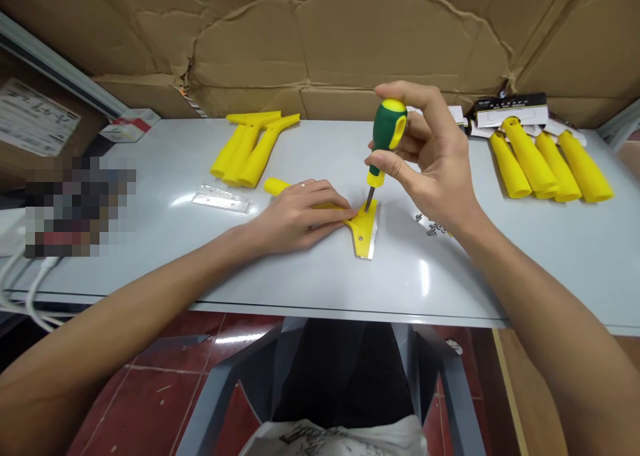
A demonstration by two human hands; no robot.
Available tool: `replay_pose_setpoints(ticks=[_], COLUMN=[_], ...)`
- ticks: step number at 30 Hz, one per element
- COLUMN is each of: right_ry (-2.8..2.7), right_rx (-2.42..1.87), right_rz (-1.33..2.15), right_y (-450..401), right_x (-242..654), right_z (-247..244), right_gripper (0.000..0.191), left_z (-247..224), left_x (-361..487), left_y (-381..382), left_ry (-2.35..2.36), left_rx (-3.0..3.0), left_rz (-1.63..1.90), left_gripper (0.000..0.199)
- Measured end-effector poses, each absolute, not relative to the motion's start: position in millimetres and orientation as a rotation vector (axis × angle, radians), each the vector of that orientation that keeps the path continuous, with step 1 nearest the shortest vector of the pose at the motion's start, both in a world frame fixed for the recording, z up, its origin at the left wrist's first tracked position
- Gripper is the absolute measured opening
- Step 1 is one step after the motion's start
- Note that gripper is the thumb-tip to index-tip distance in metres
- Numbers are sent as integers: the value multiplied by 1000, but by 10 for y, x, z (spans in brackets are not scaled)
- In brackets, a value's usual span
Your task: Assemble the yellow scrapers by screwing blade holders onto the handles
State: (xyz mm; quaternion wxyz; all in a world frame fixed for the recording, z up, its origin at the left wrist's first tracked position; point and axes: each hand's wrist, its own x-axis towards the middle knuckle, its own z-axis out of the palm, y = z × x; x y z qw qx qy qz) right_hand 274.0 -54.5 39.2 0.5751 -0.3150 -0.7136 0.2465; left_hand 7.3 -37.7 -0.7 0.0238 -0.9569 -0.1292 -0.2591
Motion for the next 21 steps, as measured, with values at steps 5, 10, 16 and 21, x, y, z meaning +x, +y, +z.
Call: replay_pose_setpoints(ticks=[5, 10, 16, 21], right_ry=[-1629, -1620, -1723, -1680], right_rx=[-865, -889, -751, -872], right_rz=[224, 25, 174, 225], right_y=[-612, -640, -632, -743], right_x=[2664, 2616, 2603, 2531], right_z=[371, 300, 244, 241], right_gripper=[63, 43, 53, 57], left_z=[-12, -13, -19, -12], left_x=[90, 96, 91, 86], left_y=[-417, -420, -411, -413], left_ry=[-445, -437, -437, -444], left_rx=[-2916, -2893, -2915, -2937], left_rz=[-798, -812, -805, -780], left_gripper=[23, 23, 23, 23])
